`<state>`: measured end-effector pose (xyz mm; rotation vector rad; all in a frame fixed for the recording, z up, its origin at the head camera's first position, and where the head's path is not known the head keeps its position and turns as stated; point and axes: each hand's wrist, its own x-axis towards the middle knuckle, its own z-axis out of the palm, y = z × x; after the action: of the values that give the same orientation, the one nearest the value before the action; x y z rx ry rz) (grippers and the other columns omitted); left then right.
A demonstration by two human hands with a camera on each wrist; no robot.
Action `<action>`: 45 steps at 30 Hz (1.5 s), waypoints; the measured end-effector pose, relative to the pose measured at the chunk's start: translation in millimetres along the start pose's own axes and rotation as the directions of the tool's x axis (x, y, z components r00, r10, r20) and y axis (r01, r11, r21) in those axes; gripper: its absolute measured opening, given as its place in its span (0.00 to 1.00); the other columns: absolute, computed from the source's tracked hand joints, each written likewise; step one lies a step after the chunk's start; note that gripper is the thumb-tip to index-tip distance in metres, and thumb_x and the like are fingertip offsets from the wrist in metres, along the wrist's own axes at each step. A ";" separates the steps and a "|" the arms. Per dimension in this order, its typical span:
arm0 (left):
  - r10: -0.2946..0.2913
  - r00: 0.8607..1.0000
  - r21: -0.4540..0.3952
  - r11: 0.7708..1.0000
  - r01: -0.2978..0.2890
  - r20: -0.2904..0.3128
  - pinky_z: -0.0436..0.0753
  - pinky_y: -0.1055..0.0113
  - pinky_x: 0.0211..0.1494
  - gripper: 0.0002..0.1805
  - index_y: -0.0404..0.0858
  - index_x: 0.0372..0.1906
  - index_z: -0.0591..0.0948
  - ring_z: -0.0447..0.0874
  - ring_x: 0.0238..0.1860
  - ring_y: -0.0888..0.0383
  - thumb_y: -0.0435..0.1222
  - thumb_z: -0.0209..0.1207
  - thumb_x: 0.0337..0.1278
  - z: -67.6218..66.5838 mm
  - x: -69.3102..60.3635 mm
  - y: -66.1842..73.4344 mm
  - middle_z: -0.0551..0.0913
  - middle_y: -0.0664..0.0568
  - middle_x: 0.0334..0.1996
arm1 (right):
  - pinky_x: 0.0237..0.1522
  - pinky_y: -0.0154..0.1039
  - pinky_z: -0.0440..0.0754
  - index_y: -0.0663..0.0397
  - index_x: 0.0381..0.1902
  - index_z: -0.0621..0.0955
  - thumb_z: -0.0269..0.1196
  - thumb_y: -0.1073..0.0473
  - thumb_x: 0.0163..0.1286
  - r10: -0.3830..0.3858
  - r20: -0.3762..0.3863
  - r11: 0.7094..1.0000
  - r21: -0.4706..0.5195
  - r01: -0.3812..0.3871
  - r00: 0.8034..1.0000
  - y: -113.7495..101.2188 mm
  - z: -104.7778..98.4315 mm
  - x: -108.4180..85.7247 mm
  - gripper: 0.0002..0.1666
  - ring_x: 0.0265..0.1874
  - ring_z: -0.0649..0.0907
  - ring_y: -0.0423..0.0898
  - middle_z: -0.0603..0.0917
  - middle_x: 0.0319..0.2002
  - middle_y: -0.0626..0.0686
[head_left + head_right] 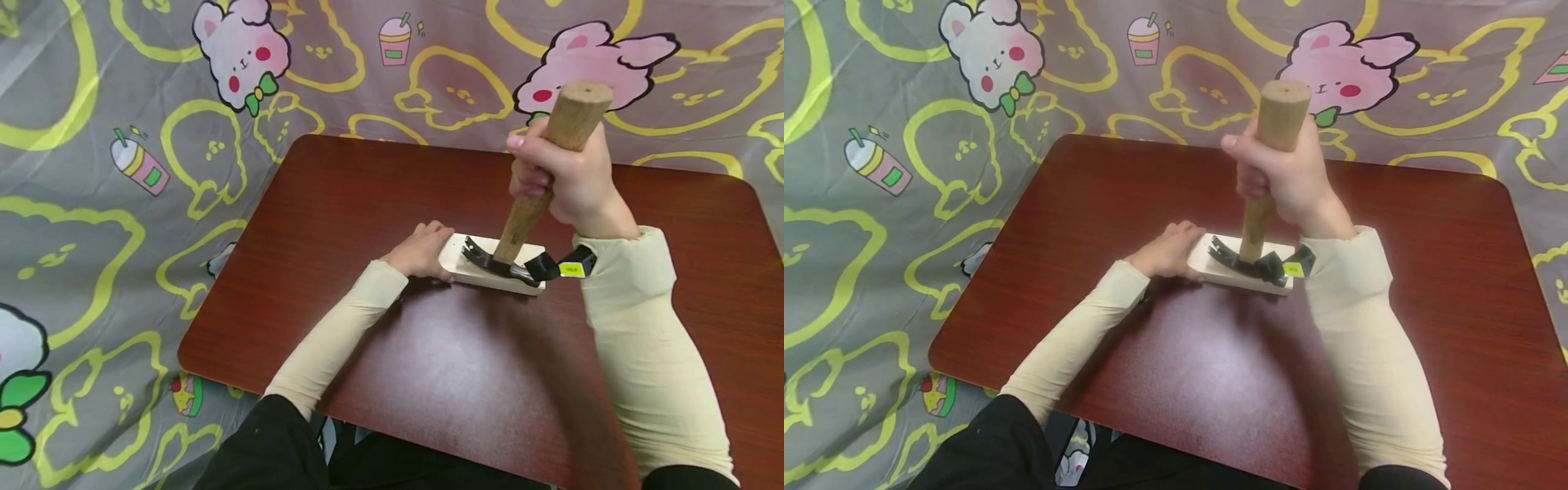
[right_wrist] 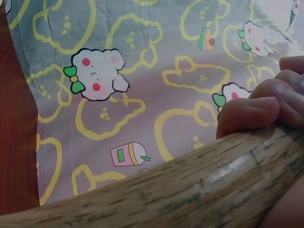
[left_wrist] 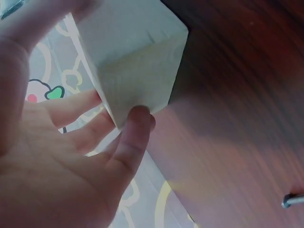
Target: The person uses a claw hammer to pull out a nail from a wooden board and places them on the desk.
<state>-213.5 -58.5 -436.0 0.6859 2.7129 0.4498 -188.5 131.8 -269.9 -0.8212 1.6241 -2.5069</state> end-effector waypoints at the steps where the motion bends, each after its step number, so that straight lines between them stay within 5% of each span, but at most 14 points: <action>1: -0.004 1.000 0.008 1.000 0.004 0.003 0.70 0.60 0.64 0.54 0.36 0.71 0.63 0.66 0.60 0.47 0.50 0.75 0.36 0.1 0.2 0.6 0.68 0.45 0.65 | 0.12 0.38 0.51 0.62 0.12 0.69 0.54 0.77 0.61 -0.013 0.001 1.000 0.011 0.013 1.000 0.2 -1.4 -1.2 0.18 0.08 0.55 0.46 0.57 0.08 0.51; 8: -0.017 1.000 0.054 0.998 0.018 -0.012 0.70 0.62 0.64 0.54 0.37 0.69 0.65 0.68 0.60 0.48 0.53 0.75 0.34 -1.4 1.3 2.3 0.71 0.47 0.64 | 0.10 0.40 0.51 0.67 0.12 0.66 0.53 0.78 0.59 -0.081 0.015 0.982 0.169 0.078 0.997 0.1 -9.6 -10.4 0.17 0.06 0.55 0.46 0.57 0.07 0.52; 34: -0.018 0.999 0.055 0.998 0.020 -0.041 0.71 0.62 0.65 0.52 0.40 0.67 0.70 0.75 0.59 0.50 0.53 0.77 0.30 -1.5 2.4 3.7 0.78 0.52 0.62 | 0.08 0.38 0.53 0.73 0.14 0.66 0.53 0.78 0.57 -0.188 -0.014 0.960 0.209 0.187 0.982 -0.2 -21.4 -19.5 0.14 0.04 0.56 0.45 0.57 0.06 0.52; 45: -0.047 0.999 0.052 0.997 0.049 -0.024 0.69 0.61 0.67 0.53 0.41 0.69 0.68 0.73 0.62 0.49 0.53 0.77 0.31 -1.2 3.6 2.9 0.75 0.52 0.64 | 0.09 0.35 0.49 0.62 0.06 0.54 0.46 0.75 0.58 -0.186 0.017 0.926 0.336 0.169 0.982 -15.6 -48.7 -32.5 0.23 0.04 0.56 0.42 0.57 0.04 0.50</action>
<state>-215.7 -54.6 -434.6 0.6315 2.7650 0.3782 -178.8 189.7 -284.7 -1.0124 1.1047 -2.7477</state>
